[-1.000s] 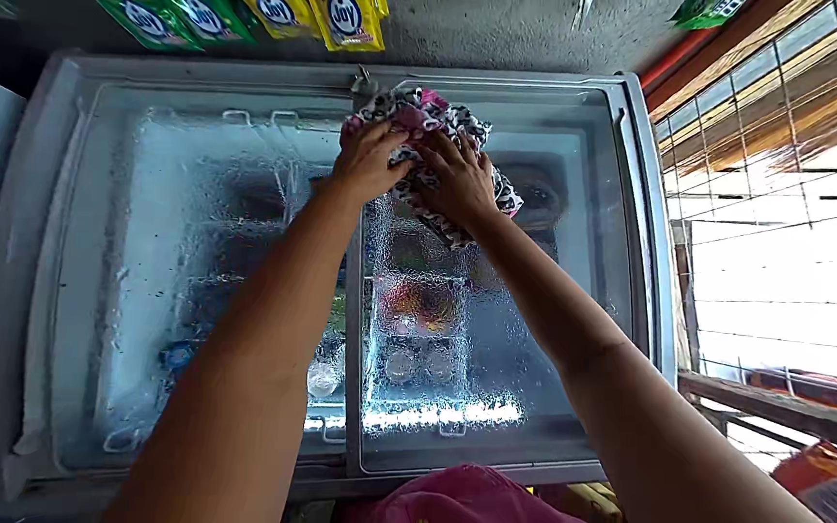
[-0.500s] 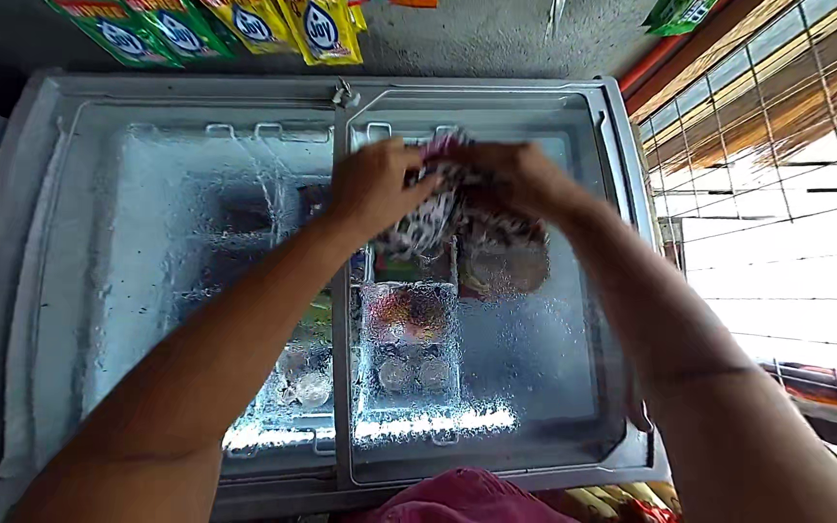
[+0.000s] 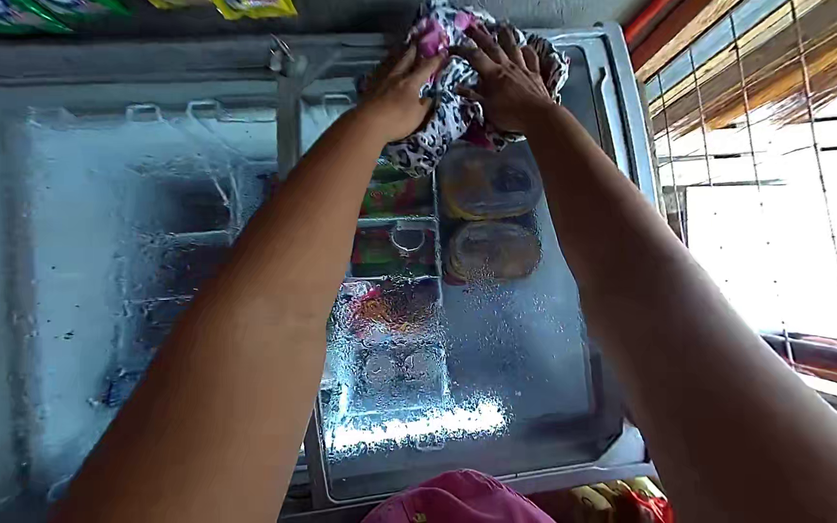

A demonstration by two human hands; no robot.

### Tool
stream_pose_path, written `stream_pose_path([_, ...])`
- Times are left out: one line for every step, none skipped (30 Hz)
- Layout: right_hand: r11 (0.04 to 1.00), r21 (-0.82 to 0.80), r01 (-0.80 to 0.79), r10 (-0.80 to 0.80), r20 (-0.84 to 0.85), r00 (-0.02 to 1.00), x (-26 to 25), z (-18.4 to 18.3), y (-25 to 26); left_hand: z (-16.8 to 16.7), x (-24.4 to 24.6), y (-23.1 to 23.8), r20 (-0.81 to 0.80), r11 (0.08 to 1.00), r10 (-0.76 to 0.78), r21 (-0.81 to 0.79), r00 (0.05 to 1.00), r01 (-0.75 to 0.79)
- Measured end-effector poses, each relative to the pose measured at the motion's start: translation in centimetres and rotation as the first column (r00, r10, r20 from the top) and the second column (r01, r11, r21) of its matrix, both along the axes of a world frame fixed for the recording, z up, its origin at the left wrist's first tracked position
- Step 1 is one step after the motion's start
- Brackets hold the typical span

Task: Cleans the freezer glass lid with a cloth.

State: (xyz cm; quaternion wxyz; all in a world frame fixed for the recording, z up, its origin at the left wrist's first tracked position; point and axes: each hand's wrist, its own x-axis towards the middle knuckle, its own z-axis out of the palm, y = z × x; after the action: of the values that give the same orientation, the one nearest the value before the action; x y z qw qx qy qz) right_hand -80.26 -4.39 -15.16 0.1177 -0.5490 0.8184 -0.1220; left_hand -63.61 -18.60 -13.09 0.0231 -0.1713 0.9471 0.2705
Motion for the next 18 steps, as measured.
stream_pose_path([1.0,0.016,0.026,-0.026,0.011,1.0,0.4,0.1,0.1,-0.7,0.2,0.2,-0.011,0.999,-0.006,-0.032,1.0,0.006])
stream_pose_path([0.999,0.023,0.044,-0.045,0.025,0.999,0.7,0.3,0.2,-1.1,0.5,0.3,-0.025,0.997,-0.013,-0.072,1.0,0.011])
stream_pose_path([0.998,0.022,0.053,-0.054,0.036,0.998,1.1,0.4,0.2,-1.1,0.8,0.5,-0.03,0.994,-0.018,-0.112,0.999,0.015])
stream_pose_path([0.998,0.022,0.053,-0.054,0.045,0.998,1.5,0.5,0.5,-1.0,1.2,0.8,-0.02,0.988,-0.023,-0.156,1.0,0.02])
stream_pose_path([0.999,0.021,0.046,-0.047,0.055,0.997,2.1,0.5,0.8,-0.8,1.7,1.2,0.005,0.98,-0.03,-0.196,1.0,0.03])
stream_pose_path([0.999,0.019,0.041,-0.042,0.058,0.997,2.7,0.4,1.3,-0.6,2.4,1.7,0.03,0.971,-0.04,-0.234,0.999,0.046])
stream_pose_path([0.999,0.016,0.042,-0.043,0.063,0.997,3.5,0.4,1.9,-0.6,3.0,2.2,0.047,0.962,-0.058,-0.266,0.997,0.068])
stream_pose_path([0.999,0.009,0.048,-0.048,0.067,0.997,4.2,0.5,2.5,-0.7,3.7,2.6,0.053,0.952,-0.075,-0.293,0.996,0.087])
stream_pose_path([0.999,0.004,0.054,-0.054,0.071,0.996,5.0,0.6,3.0,-0.8,4.3,3.0,0.054,0.945,-0.089,-0.31,0.995,0.101])
stream_pose_path([0.998,0.005,0.059,-0.059,0.075,0.995,6.0,0.7,3.4,-0.8,5.2,3.3,0.062,0.941,-0.101,-0.317,0.993,0.116])
stream_pose_path([0.998,0.006,0.061,-0.061,0.079,0.995,7.1,0.8,3.8,-0.6,6.2,3.5,0.082,0.938,-0.114,-0.319,0.99,0.134])
stream_pose_path([0.998,0.005,0.064,-0.064,0.077,0.995,8.2,0.8,4.1,-0.4,7.2,3.5,0.096,0.935,-0.132,-0.319,0.987,0.156])
stream_pose_path([0.997,0.001,0.071,-0.071,0.078,0.994,9.3,0.8,4.4,-0.1,8.1,3.4,0.11,0.933,-0.151,-0.311,0.982,0.178])
stream_pose_path([0.996,-0.007,0.085,-0.084,0.083,0.993,10.4,0.9,4.6,0.2,9.0,3.2,0.118,0.93,-0.173,-0.306,0.978,0.202])
stream_pose_path([0.995,-0.016,0.102,-0.101,0.092,0.991,11.7,0.8,4.6,0.6,9.9,2.8,0.127,0.926,-0.195,-0.301,0.972,0.225])
stream_pose_path([0.992,-0.02,0.125,-0.123,0.101,0.987,13.0,0.8,4.5,1.1,10.6,2.4,0.143,0.924,-0.207,-0.295,0.968,0.241])
stream_pose_path([0.988,-0.019,0.155,-0.152,0.103,0.983,14.3,0.8,4.3,1.6,11.3,2.0,0.157,0.924,-0.212,-0.289,0.965,0.25])
stream_pose_path([0.984,-0.016,0.176,-0.173,0.103,0.979,15.6,0.7,4.1,2.0,11.8,1.8,0.169,0.927,-0.211,-0.276,0.963,0.252])
